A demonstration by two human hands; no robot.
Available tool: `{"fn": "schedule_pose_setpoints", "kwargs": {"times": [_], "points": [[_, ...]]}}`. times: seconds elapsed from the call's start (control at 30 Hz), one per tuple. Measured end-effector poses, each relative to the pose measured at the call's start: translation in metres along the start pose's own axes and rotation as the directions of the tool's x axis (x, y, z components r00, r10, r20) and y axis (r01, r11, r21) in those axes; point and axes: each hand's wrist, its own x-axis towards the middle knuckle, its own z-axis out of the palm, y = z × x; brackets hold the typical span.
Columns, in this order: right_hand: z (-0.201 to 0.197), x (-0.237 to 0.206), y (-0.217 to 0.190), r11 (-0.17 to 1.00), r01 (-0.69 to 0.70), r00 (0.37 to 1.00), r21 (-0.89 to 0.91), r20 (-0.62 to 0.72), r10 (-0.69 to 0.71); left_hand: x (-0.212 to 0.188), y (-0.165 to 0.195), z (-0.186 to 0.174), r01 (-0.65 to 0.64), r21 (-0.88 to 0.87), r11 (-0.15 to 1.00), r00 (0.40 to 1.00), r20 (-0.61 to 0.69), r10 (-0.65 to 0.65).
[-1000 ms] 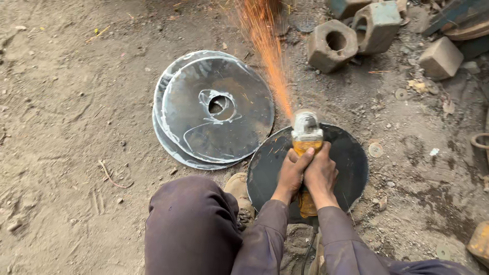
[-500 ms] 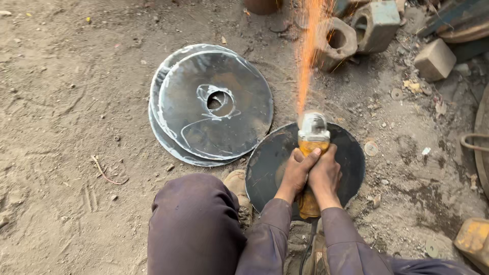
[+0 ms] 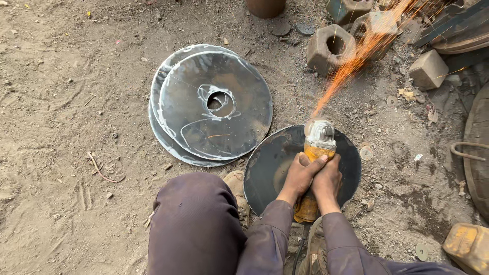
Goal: The person uses an angle grinder to cut and smooth a circular metal disc on the ground. They repeatedly grind the disc's surface and edges, then briefly lift and reposition it before continuing.
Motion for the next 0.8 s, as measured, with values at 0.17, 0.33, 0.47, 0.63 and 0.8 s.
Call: {"fn": "schedule_pose_setpoints", "kwargs": {"times": [0.17,0.33,0.47,0.63,0.8], "points": [[0.002,0.002,-0.001,0.996,0.053,0.996,-0.066,0.074,-0.048,-0.008,-0.008,-0.006,-0.027,0.001,1.000,0.992,-0.123,0.027],[0.002,-0.002,-0.007,0.997,0.057,0.998,-0.044,0.041,-0.056,-0.004,-0.007,-0.009,-0.023,-0.026,0.999,0.998,-0.064,0.021],[-0.001,-0.009,-0.013,0.999,0.042,0.998,-0.007,0.045,-0.042,-0.001,-0.006,-0.009,-0.038,-0.053,0.998,0.999,-0.012,0.038],[-0.003,-0.013,-0.019,0.983,0.171,0.982,-0.060,0.086,-0.165,-0.007,-0.012,-0.011,-0.089,-0.119,0.989,0.993,-0.082,0.080],[-0.008,-0.014,-0.023,0.978,0.205,0.975,-0.038,0.092,-0.201,-0.006,-0.020,-0.010,-0.031,-0.120,0.992,0.995,-0.095,0.019]]}}
